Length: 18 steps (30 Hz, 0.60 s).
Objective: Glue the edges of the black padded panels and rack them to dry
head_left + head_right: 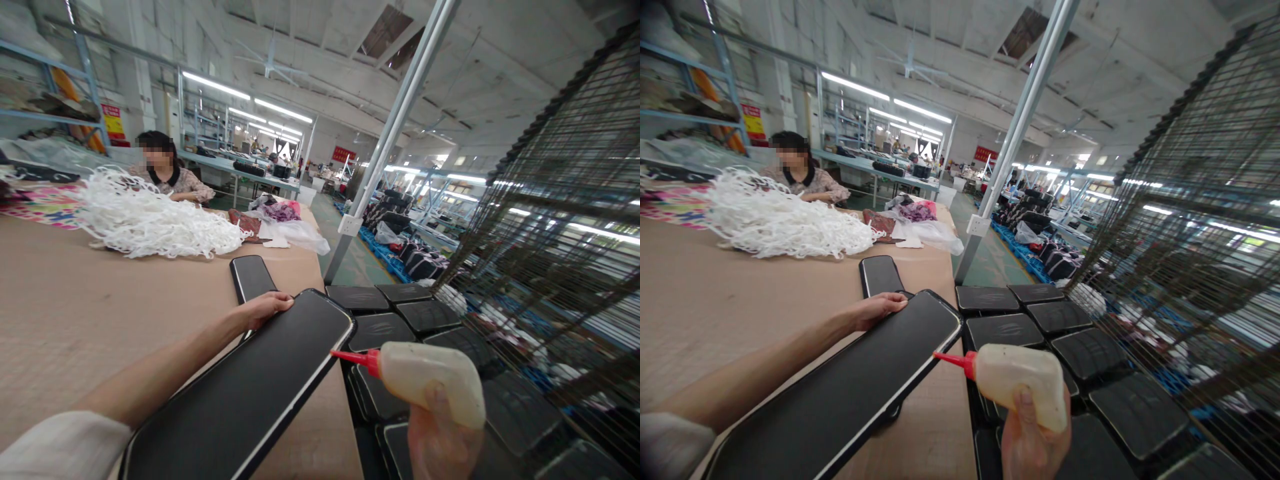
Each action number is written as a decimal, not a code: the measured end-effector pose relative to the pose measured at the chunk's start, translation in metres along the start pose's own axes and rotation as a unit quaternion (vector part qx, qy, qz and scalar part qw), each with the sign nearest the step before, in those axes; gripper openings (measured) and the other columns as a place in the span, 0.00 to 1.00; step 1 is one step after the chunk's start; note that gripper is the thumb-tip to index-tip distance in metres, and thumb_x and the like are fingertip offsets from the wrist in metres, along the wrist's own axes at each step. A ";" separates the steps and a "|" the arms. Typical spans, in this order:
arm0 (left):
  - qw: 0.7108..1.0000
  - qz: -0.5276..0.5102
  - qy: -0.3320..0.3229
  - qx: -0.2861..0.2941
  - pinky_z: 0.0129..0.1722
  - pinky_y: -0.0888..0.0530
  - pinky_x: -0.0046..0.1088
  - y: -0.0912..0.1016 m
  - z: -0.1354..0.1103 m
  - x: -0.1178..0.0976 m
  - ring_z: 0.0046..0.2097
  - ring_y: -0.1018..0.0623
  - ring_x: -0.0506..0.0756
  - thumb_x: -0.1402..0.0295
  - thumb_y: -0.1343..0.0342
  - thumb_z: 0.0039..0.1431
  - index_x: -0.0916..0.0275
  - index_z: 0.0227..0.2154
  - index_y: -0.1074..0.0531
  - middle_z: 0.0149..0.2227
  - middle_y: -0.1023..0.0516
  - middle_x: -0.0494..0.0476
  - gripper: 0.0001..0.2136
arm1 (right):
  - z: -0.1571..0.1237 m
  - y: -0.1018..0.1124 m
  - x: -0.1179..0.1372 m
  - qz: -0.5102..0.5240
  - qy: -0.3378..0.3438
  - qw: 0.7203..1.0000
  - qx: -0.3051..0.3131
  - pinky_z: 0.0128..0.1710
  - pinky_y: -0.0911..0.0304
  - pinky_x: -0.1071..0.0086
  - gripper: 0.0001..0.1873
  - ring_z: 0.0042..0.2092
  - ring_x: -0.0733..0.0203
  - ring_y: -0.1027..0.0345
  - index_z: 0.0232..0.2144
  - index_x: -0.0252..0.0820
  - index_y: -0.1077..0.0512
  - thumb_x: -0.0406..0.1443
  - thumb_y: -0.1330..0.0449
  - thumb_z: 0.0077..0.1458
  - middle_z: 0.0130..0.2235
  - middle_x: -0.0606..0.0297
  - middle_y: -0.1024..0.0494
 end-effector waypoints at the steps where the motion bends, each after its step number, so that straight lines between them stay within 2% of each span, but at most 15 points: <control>1: 1.000 -0.002 0.001 0.000 0.24 0.31 0.25 0.000 0.000 0.000 0.22 0.29 0.50 0.60 0.36 0.35 0.64 0.27 0.34 0.21 0.29 0.49 0.18 | 0.001 -0.001 -0.001 0.004 -0.005 1.000 0.000 0.52 0.47 0.56 0.31 0.46 0.57 0.37 0.48 0.41 0.36 0.37 0.34 0.39 0.47 0.61 0.31; 3: 1.000 -0.003 0.004 0.000 0.24 0.32 0.25 0.001 0.000 0.001 0.22 0.29 0.49 0.60 0.36 0.36 0.64 0.27 0.35 0.21 0.29 0.48 0.18 | 0.002 -0.003 -0.002 0.012 -0.011 1.000 0.009 0.52 0.48 0.55 0.32 0.46 0.56 0.37 0.49 0.41 0.37 0.36 0.34 0.39 0.47 0.61 0.31; 10: 1.000 -0.003 0.019 -0.010 0.23 0.32 0.24 0.006 0.001 0.006 0.21 0.30 0.48 0.60 0.36 0.37 0.63 0.25 0.37 0.20 0.30 0.47 0.18 | 0.005 -0.013 -0.003 0.026 -0.015 0.998 0.049 0.51 0.46 0.59 0.30 0.46 0.57 0.36 0.47 0.41 0.35 0.35 0.35 0.39 0.46 0.62 0.30; 18: 1.000 0.002 0.025 -0.009 0.23 0.32 0.24 0.013 0.004 0.013 0.21 0.30 0.48 0.57 0.36 0.35 0.63 0.25 0.38 0.20 0.30 0.48 0.20 | -0.001 -0.018 -0.009 0.028 -0.073 0.996 0.046 0.52 0.48 0.57 0.26 0.45 0.57 0.36 0.44 0.42 0.32 0.38 0.35 0.40 0.47 0.63 0.31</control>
Point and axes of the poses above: each hand's wrist, its own z-axis towards the middle knuckle, its own y-axis out of the back of the hand, x = y × z, the point moved 5 cm from there along z, towards the middle knuckle
